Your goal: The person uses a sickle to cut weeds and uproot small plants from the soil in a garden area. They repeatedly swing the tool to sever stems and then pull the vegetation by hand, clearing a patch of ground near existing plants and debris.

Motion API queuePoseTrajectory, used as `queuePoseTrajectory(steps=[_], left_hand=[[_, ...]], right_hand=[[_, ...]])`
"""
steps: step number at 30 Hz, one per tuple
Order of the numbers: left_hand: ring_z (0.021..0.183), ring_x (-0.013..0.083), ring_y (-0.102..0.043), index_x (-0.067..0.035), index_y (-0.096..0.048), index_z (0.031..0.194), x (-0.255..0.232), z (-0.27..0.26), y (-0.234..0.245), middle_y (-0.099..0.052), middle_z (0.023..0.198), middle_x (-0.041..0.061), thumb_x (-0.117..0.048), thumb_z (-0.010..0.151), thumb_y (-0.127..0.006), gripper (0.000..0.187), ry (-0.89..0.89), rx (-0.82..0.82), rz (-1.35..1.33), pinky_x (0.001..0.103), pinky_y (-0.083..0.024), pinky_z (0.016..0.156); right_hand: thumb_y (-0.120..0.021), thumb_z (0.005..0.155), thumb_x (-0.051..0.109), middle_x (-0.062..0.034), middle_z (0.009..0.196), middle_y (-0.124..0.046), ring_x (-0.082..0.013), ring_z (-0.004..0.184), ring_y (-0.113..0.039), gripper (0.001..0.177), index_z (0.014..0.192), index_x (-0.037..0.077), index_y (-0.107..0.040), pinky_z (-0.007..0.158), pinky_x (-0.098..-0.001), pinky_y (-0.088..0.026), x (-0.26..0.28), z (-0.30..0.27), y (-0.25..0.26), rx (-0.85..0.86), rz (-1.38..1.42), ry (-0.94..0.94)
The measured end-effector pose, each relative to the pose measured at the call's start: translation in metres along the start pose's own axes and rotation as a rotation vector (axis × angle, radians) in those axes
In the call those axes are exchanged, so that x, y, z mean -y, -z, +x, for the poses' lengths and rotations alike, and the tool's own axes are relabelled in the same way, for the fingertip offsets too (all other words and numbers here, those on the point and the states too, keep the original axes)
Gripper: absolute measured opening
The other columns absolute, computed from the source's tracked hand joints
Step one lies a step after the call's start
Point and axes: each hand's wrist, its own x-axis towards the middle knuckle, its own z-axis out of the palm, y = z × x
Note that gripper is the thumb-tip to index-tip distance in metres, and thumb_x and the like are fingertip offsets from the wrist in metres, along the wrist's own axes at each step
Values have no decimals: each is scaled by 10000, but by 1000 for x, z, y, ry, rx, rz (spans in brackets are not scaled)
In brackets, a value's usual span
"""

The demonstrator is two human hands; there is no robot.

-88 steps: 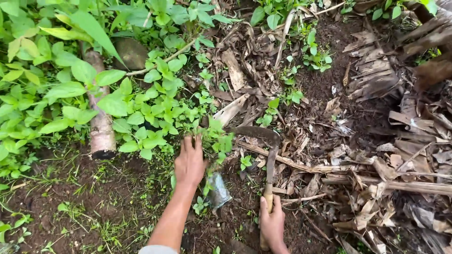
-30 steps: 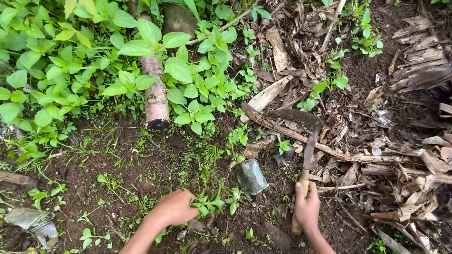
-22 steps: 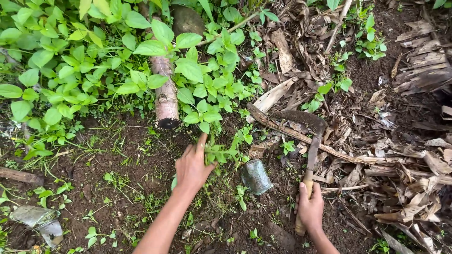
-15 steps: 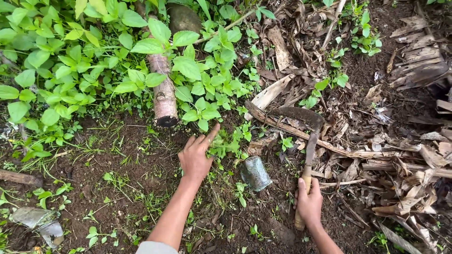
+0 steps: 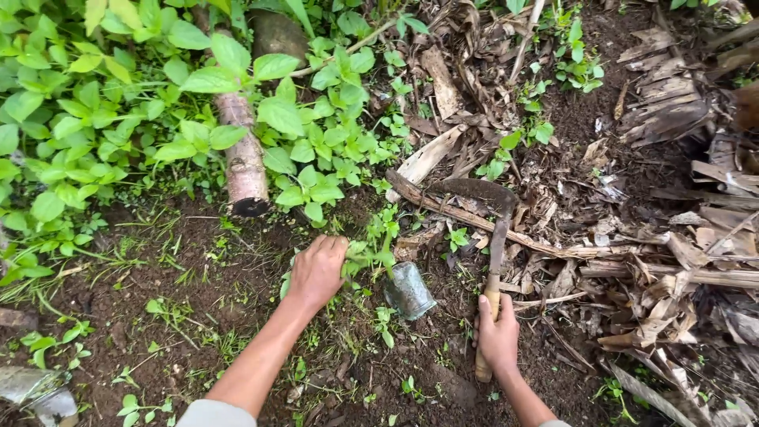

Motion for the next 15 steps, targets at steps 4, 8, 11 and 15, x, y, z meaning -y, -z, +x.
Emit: queuePoseTrajectory(steps=[4, 8, 11, 15], left_hand=[[1101, 346, -607, 0, -597, 1119, 0, 3, 2, -645, 1151, 207, 166, 785, -565, 374, -106, 222, 37, 445, -578, 877], [625, 158, -702, -6, -620, 902, -89, -20, 57, -669, 818, 142, 142, 941, -444, 233, -208, 1065, -224, 236, -648, 503], [1129, 430, -578, 38, -640, 980, -92, -67, -48, -660, 1079, 269, 291, 650, -441, 461, -340, 582, -188, 449, -643, 712], [887, 196, -620, -87, -645, 847, -92, -30, -46, -675, 923, 60, 152, 596, -705, 352, 17, 124, -354, 226, -545, 534]], right_hand=[[-517, 1031, 184, -57, 632, -567, -147, 422, -489, 131, 1081, 67, -549, 341, -239, -433, -2, 5, 0, 1, 26, -14], [-530, 1021, 185, -58, 626, -571, -146, 411, -493, 133, 1077, 67, -555, 324, -237, -434, -5, 7, 0, 5, 32, -32], [-520, 1024, 197, -63, 650, -569, -146, 428, -487, 150, 1077, 58, -544, 343, -238, -432, -12, 12, 1, 7, 48, -29], [-518, 1019, 215, -56, 656, -581, -142, 441, -499, 150, 1048, 70, -547, 356, -241, -444, -4, 2, 3, 19, 3, -22]])
